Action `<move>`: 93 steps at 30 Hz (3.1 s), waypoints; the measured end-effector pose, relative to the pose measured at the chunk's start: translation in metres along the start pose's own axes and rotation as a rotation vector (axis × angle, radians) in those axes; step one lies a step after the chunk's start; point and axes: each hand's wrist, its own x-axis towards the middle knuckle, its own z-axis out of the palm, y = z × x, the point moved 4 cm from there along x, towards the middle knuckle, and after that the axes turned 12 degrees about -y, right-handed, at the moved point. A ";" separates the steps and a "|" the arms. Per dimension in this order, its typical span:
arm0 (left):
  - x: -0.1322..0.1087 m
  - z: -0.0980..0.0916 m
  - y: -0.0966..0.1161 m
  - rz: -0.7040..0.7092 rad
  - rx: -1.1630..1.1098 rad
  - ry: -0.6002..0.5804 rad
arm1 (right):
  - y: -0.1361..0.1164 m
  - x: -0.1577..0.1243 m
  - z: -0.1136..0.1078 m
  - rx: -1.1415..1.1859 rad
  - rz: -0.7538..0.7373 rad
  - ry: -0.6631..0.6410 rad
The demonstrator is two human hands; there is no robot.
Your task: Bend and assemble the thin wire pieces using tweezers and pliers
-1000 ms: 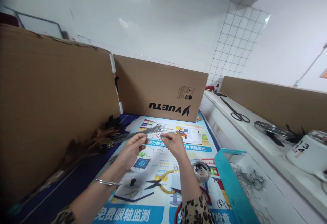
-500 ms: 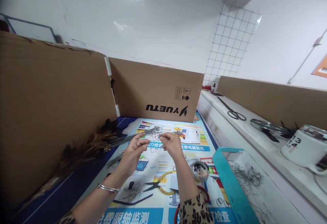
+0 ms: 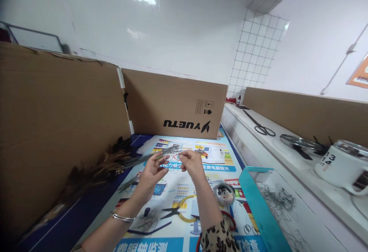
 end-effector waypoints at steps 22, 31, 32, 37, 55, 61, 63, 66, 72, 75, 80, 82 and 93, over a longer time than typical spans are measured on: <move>-0.039 -0.010 -0.034 -0.034 0.329 0.195 | 0.069 -0.044 0.023 0.182 0.115 0.058; -0.061 -0.007 -0.057 -0.131 0.363 0.088 | 0.108 -0.083 0.021 0.242 0.025 0.163; -0.061 -0.008 -0.059 -0.136 0.371 0.081 | 0.111 -0.085 0.021 0.243 0.004 0.165; -0.058 -0.016 -0.066 -0.161 0.391 0.093 | 0.115 -0.083 0.019 0.200 -0.033 0.192; -0.059 -0.020 -0.071 -0.288 -0.012 0.133 | 0.098 -0.092 0.029 -0.086 -0.001 0.175; -0.061 -0.011 -0.067 -0.294 -0.059 0.094 | 0.099 -0.091 0.028 -0.094 -0.027 0.291; -0.061 -0.010 -0.066 -0.299 -0.063 0.086 | 0.101 -0.090 0.026 -0.074 -0.013 0.301; -0.061 -0.009 -0.065 -0.316 -0.046 0.081 | 0.105 -0.089 0.027 -0.032 0.028 0.245; -0.060 -0.007 -0.063 -0.302 0.041 0.081 | 0.102 -0.092 0.029 -0.078 0.020 0.262; -0.060 -0.006 -0.063 -0.267 0.145 0.080 | 0.097 -0.093 0.032 -0.113 -0.004 0.264; -0.062 -0.007 -0.063 -0.229 0.470 0.116 | 0.090 -0.096 0.035 -0.203 -0.033 0.273; -0.063 -0.008 -0.061 -0.212 0.569 0.130 | 0.088 -0.098 0.036 -0.225 -0.047 0.283; -0.061 -0.005 -0.058 -0.108 0.765 0.057 | 0.085 -0.099 0.035 -0.303 -0.108 0.292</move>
